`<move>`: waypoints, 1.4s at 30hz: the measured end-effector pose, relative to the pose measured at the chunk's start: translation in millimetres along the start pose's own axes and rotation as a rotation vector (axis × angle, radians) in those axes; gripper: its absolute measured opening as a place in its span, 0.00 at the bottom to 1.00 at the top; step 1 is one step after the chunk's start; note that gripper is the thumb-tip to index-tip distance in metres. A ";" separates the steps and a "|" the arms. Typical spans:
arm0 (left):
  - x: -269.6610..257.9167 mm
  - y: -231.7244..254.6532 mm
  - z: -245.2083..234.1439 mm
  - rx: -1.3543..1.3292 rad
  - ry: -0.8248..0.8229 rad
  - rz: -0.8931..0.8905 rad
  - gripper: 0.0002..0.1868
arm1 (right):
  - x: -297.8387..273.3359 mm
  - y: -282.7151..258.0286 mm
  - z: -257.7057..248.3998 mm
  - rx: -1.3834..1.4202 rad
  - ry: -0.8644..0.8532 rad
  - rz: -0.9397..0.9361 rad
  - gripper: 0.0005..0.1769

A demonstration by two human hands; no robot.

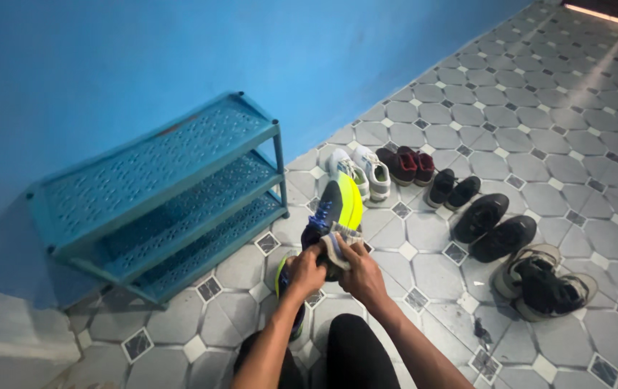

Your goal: The person sits on the floor and wipes a pair of blue and neon-yellow sneakers with a cloth, then places them on a blue shoe rack. The person also folds a dark patterned cloth and places it on the rack.

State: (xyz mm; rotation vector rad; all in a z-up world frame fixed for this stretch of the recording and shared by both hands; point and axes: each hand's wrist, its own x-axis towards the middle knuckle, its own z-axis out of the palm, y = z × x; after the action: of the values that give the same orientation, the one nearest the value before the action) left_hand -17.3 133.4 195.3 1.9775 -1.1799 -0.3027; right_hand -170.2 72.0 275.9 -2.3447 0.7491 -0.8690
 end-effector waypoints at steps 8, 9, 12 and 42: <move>76.6 -2.9 8.8 -0.045 -0.073 0.033 0.23 | 66.2 21.3 7.2 -0.021 -0.018 0.220 0.41; 88.3 -3.6 9.4 -0.024 -0.090 0.057 0.25 | 81.9 24.8 9.5 -0.044 0.006 0.271 0.40; 110.7 -4.6 11.7 -0.049 -0.106 0.061 0.23 | 120.8 37.0 5.9 -0.048 0.051 0.289 0.39; 132.7 0.9 -14.8 -0.152 -0.107 0.088 0.19 | 163.2 47.7 13.6 -0.076 -0.010 0.279 0.33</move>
State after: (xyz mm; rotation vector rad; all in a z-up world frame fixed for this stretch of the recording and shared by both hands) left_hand 61.7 31.5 230.1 1.7912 -1.2693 -0.4437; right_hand -71.0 -64.0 304.0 -2.2354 1.0902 -0.7176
